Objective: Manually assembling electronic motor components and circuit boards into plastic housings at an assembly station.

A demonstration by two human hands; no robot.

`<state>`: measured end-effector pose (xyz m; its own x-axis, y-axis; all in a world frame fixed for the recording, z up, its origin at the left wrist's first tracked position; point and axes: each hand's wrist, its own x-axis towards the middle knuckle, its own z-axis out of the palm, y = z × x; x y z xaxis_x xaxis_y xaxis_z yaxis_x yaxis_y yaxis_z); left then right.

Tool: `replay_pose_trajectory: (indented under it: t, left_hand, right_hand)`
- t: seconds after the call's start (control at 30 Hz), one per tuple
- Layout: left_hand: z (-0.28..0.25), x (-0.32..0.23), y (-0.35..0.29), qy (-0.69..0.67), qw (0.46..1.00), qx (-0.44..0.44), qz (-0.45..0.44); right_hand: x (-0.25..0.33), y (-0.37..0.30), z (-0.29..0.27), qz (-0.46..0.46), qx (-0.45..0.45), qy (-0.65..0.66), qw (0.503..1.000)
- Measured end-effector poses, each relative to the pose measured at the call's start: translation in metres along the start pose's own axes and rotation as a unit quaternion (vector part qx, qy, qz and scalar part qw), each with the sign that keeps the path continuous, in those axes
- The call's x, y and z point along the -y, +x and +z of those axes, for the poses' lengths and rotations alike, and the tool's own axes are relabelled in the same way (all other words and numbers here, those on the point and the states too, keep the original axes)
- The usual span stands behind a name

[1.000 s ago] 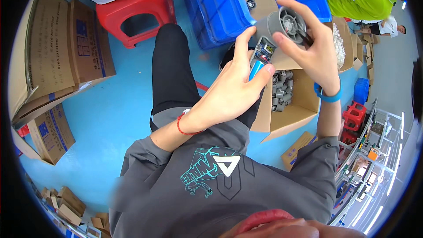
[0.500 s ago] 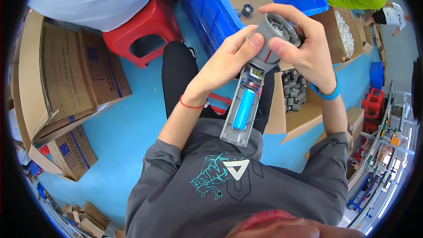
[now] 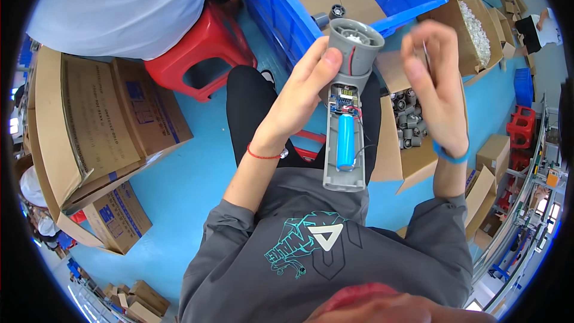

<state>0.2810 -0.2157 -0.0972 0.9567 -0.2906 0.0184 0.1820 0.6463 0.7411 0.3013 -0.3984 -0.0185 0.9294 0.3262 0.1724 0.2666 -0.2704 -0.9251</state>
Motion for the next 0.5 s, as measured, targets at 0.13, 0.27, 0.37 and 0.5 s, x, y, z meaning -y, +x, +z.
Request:
replay_pose_trajectory:
  t: [0.13, 0.27, 0.37, 0.5]
  left_hand:
    - [-0.008, 0.004, 0.004, 0.036, 0.999, 0.022, 0.006]
    - [-0.001, 0.002, 0.002, 0.057, 0.997, 0.018, 0.038]
    - [0.005, -0.003, -0.004, 0.121, 0.989, -0.009, 0.084]
    - [0.006, -0.006, -0.006, 0.123, 0.986, -0.005, 0.115]
  right_hand:
    - [-0.003, -0.018, -0.014, 0.0, 0.147, -0.104, 0.984]
    - [0.004, -0.017, -0.015, 0.047, 0.205, -0.145, 0.967]
    - [-0.001, -0.027, -0.011, 0.145, 0.208, 0.053, 0.966]
    - [-0.001, -0.02, -0.02, 0.01, 0.256, -0.082, 0.963]
